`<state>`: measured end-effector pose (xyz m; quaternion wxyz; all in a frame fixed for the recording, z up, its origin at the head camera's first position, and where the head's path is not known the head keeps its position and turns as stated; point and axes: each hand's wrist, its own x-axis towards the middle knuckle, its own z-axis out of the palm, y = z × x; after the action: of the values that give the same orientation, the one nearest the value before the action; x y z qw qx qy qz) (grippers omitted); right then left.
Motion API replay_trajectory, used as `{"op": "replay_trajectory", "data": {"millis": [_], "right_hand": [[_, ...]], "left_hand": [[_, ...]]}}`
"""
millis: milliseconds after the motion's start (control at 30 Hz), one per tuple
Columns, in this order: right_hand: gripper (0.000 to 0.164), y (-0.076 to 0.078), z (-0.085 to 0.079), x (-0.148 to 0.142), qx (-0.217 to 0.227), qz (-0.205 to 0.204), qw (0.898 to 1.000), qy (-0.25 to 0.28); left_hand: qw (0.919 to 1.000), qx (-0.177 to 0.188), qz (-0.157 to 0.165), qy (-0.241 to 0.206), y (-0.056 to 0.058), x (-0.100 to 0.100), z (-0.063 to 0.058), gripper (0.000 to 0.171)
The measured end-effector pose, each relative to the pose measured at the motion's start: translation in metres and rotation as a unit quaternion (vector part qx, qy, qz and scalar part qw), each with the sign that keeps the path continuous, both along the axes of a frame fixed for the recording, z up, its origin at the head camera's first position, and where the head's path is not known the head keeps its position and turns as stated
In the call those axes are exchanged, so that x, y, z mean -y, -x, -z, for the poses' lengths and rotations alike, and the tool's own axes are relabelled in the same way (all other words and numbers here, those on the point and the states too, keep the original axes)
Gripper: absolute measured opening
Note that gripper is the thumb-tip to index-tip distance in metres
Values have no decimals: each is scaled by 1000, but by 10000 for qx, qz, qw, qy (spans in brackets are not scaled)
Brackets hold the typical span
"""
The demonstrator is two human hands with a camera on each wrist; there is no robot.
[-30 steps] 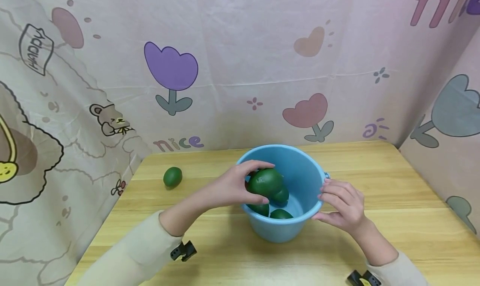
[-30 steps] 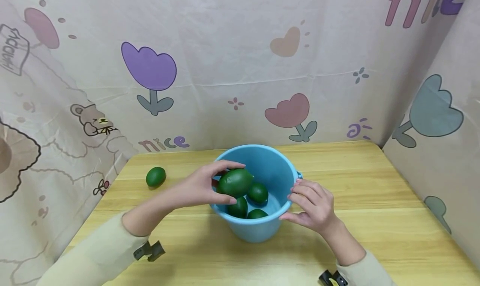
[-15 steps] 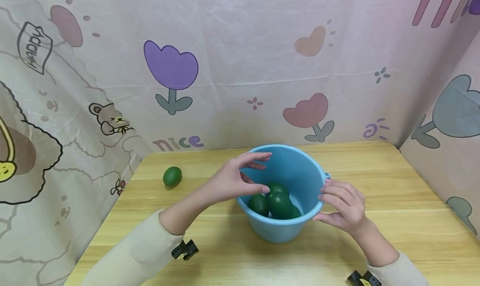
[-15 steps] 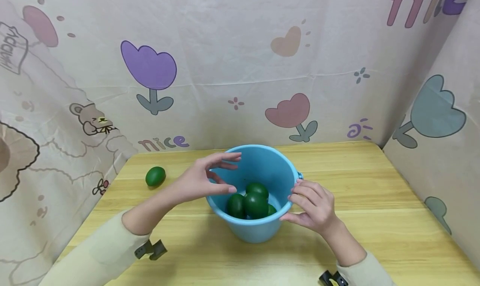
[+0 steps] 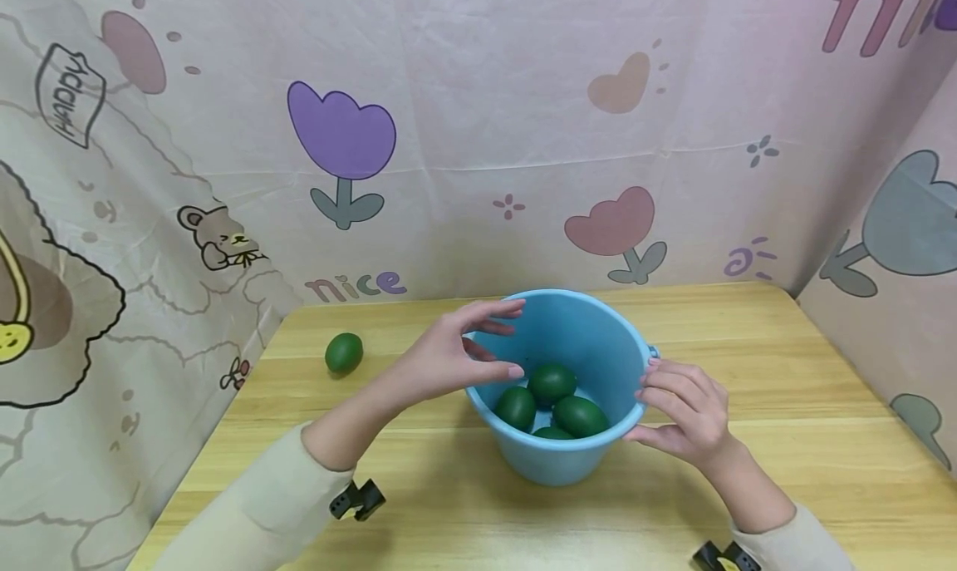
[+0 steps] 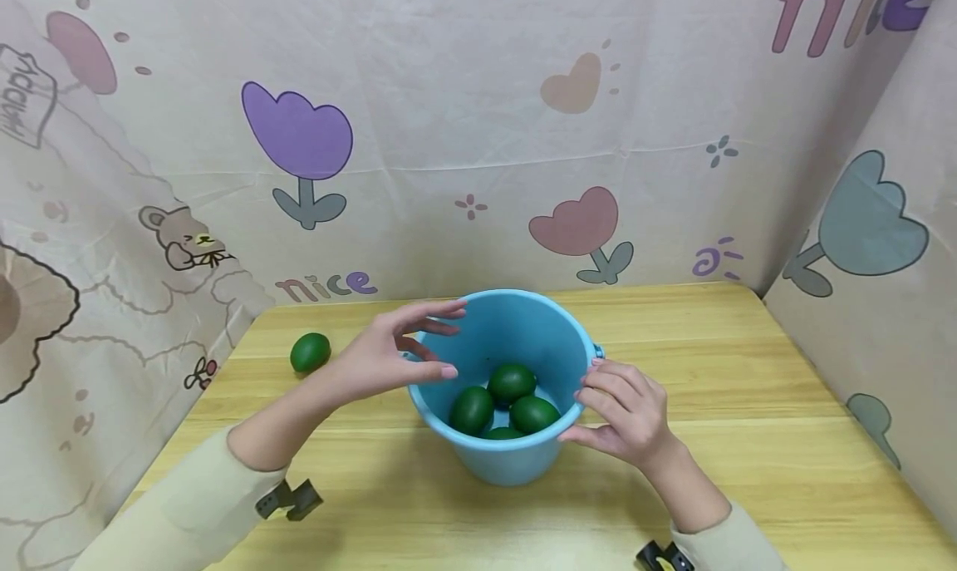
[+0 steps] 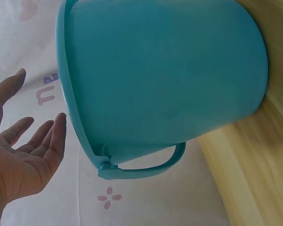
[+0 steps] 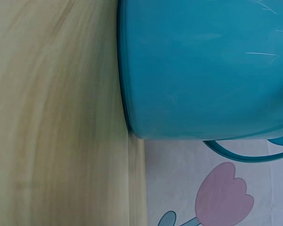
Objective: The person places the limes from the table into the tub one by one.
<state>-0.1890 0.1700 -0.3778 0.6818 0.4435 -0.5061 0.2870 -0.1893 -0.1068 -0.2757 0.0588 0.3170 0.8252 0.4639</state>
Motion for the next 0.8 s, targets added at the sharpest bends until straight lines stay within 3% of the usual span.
{"op": "replay_trajectory", "data": {"millis": [800], "right_hand": [[51, -2, -3, 3, -68, -75, 9999, 53]], "left_hand": [[9976, -409, -521, -211, 3, 29, -3, 63]]}}
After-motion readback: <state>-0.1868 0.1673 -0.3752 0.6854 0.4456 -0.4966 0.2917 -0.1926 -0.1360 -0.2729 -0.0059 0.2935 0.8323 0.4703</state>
